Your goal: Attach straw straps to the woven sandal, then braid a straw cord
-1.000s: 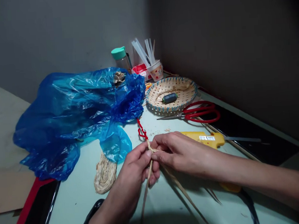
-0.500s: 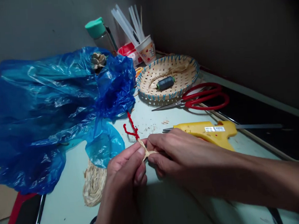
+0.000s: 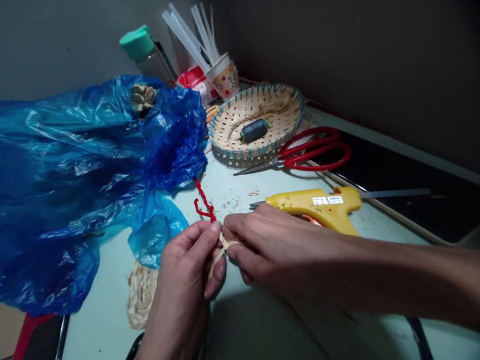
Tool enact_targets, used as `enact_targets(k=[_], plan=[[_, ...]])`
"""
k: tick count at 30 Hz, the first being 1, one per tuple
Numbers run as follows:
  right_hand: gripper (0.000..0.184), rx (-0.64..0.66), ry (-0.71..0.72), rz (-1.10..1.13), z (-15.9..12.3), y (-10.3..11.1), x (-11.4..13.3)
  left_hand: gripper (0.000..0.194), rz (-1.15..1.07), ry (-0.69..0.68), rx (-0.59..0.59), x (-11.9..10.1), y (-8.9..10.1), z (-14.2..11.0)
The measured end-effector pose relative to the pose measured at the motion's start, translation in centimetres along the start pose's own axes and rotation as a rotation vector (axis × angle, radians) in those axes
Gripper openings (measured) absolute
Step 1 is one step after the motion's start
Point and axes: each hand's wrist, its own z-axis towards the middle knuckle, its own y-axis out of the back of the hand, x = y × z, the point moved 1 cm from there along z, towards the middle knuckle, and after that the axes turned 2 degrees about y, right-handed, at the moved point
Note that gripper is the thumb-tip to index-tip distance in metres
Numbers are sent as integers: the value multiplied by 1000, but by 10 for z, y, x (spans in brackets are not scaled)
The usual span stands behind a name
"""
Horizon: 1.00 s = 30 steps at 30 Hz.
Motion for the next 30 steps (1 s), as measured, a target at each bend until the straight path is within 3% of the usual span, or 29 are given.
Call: enact_targets(k=[7, 14, 19, 30], plan=[[18, 1, 11, -135, 2, -1, 3, 22, -22, -112, -47, 7, -1, 1], [18, 31, -30, -29, -1, 5, 8, 15, 30, -34, 85, 5, 4, -6], [23, 29, -7, 14, -4, 2, 4, 13, 17, -58, 115, 4, 10, -13], [13, 91, 43, -113, -2, 5, 2, 25, -5, -16, 0, 8, 9, -11]])
